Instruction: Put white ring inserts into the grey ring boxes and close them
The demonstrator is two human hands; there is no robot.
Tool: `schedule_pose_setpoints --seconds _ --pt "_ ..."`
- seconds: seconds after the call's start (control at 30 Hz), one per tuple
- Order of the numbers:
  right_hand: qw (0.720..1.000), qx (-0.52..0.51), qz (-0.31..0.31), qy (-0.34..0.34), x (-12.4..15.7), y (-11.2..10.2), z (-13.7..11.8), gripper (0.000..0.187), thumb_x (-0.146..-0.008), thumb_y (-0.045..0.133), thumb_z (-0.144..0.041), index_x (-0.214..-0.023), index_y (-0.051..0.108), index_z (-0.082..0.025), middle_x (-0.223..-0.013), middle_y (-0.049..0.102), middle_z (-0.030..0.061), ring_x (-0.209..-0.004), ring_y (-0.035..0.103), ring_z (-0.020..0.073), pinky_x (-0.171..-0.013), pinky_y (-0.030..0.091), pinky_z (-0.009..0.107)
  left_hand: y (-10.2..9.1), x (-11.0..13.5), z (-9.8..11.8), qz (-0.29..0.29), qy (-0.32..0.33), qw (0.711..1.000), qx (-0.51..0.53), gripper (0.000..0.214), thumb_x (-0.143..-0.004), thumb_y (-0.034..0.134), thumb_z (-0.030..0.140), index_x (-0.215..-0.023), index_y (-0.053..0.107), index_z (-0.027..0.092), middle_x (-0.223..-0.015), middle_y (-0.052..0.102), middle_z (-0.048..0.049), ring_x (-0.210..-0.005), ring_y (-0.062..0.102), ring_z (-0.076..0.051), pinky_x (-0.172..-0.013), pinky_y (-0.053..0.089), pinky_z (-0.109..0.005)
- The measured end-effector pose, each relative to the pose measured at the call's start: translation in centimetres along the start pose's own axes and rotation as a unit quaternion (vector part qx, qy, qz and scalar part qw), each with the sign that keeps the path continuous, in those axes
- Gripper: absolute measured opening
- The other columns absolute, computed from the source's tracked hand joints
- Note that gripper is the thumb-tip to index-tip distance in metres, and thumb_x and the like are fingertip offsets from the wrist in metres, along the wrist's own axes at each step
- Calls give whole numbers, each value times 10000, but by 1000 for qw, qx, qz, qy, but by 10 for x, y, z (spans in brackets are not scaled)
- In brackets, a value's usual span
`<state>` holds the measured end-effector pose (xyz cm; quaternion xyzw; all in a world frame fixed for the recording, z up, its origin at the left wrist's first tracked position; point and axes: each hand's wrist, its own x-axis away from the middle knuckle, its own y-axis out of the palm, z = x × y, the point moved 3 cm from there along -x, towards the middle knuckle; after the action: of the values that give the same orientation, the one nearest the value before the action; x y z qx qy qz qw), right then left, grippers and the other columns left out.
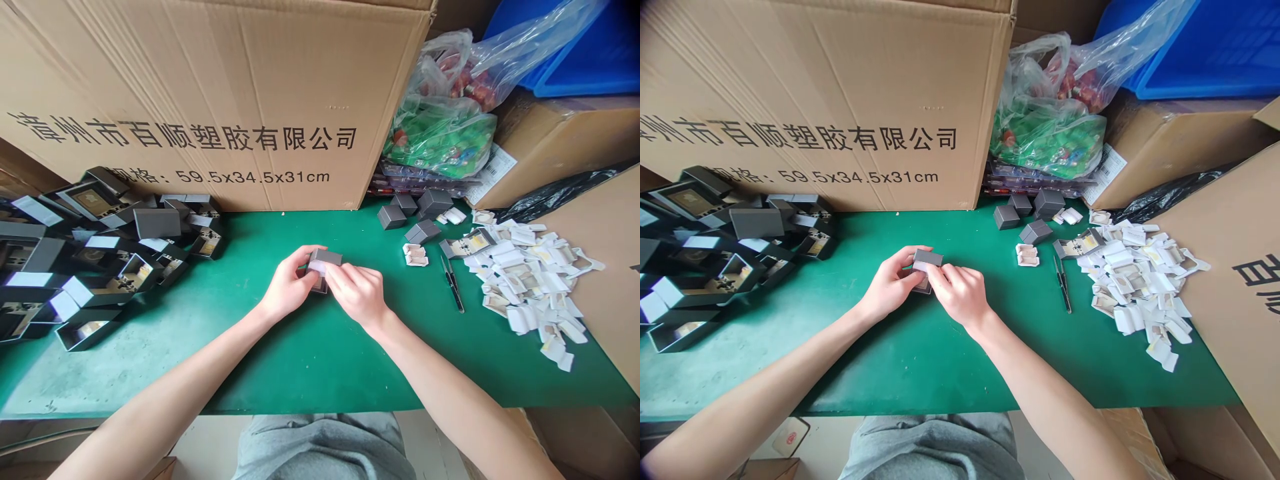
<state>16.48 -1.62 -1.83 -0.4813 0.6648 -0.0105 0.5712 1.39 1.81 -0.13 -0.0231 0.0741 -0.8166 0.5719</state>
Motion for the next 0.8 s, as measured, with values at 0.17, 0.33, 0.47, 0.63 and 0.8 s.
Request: schedule_pose_setpoints --seconds 0.17,0.33,0.47,0.63,0.8 --pt "1000 -29 0 -1 1 4 -1 198 -979 559 -319 -858 693 -238 -606 603 -3 -522 559 103 -569 444 240 1 1 2 -5 -15 1000 17 441 -759 604 185 -1199 616 184 -1034 695 -48 -790 646 -168 -723 576 -304" --pt "996 2 89 -15 0 -2 -3 162 -914 666 -369 -994 664 -228 -857 695 69 -734 659 176 -620 538 282 -1 2 0 -18 -12 999 35 483 -772 632 199 -1246 540 220 -1034 675 -34 -759 647 -155 -720 585 -314" --pt "997 26 63 -39 -3 -4 -3 361 -933 628 -263 -1292 610 -227 -1179 666 134 -1055 657 243 -873 583 362 -9 2 3 -4 56 990 -133 415 -833 553 176 -1244 578 229 -1070 692 -42 -771 664 -174 -752 565 -326" --pt "998 36 3 -59 -2 3 -4 476 -932 494 -106 -1392 555 -212 -1265 663 97 -1087 664 211 -969 557 337 -12 7 16 6 196 914 -355 484 -863 442 76 -1289 633 205 -1341 643 -75 -1159 643 -243 -990 509 -334" --pt "998 56 -18 -25 0 10 -6 414 -941 465 -109 -1334 579 -177 -1119 722 90 -972 692 203 -885 570 339 -4 11 12 -7 227 869 -440 574 -898 376 50 -1424 527 219 -1411 591 -73 -1148 663 -217 -925 557 -304"
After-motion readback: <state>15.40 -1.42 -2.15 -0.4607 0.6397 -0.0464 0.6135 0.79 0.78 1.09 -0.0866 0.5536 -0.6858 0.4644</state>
